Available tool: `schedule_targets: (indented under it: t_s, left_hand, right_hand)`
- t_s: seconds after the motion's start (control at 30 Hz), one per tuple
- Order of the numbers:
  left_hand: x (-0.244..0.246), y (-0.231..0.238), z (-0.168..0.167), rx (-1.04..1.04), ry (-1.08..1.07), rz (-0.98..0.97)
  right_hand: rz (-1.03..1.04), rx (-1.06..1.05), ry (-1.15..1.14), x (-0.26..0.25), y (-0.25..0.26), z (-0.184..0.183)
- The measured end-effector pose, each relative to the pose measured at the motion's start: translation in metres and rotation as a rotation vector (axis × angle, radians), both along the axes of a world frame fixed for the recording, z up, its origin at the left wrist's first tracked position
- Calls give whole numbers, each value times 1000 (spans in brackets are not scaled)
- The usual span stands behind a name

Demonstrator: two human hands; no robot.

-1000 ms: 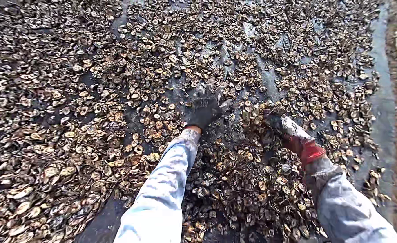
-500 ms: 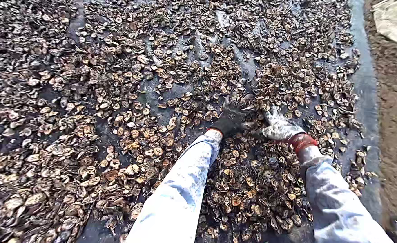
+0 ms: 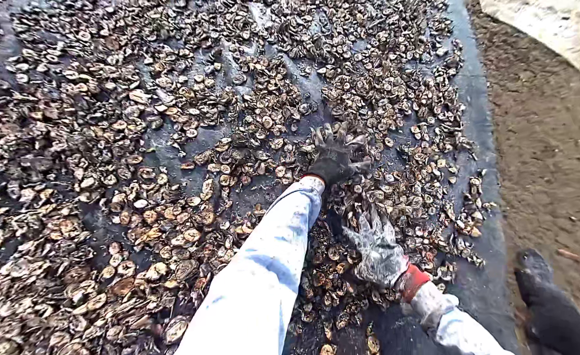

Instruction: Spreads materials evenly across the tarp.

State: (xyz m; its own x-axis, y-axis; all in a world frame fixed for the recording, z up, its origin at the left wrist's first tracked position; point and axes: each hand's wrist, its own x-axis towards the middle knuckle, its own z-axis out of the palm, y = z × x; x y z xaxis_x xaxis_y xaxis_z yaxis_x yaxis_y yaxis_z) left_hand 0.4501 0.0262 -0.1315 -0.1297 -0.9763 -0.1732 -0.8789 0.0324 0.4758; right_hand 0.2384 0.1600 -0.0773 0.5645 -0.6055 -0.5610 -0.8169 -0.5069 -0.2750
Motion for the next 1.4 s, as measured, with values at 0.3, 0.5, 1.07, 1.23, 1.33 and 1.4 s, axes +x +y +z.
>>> schedule_targets:
  t_s: [0.3, 0.5, 1.07, 1.23, 1.33, 1.4]
  left_hand:
    - [0, 51, -4, -121, -125, 166]
    - [-95, 125, 1, 17, 93, -352]
    - [-147, 89, 6, -85, 19, -434]
    - [-169, 169, 0, -2, 193, -670]
    - [-175, 168, -6, -184, 269, -518]
    - [-182, 164, -2, -120, 233, -654]
  right_hand:
    - [-716, -109, -238, -80, -37, 28]
    - [-419, -307, -56, -86, -156, -31]
    - [-999, -305, -150, -147, -42, 26]
    - [-691, -391, -67, -167, -20, -10]
    - [-830, -352, -51, -175, 29, -17]
    - [-933, -194, -90, -176, 53, 9]
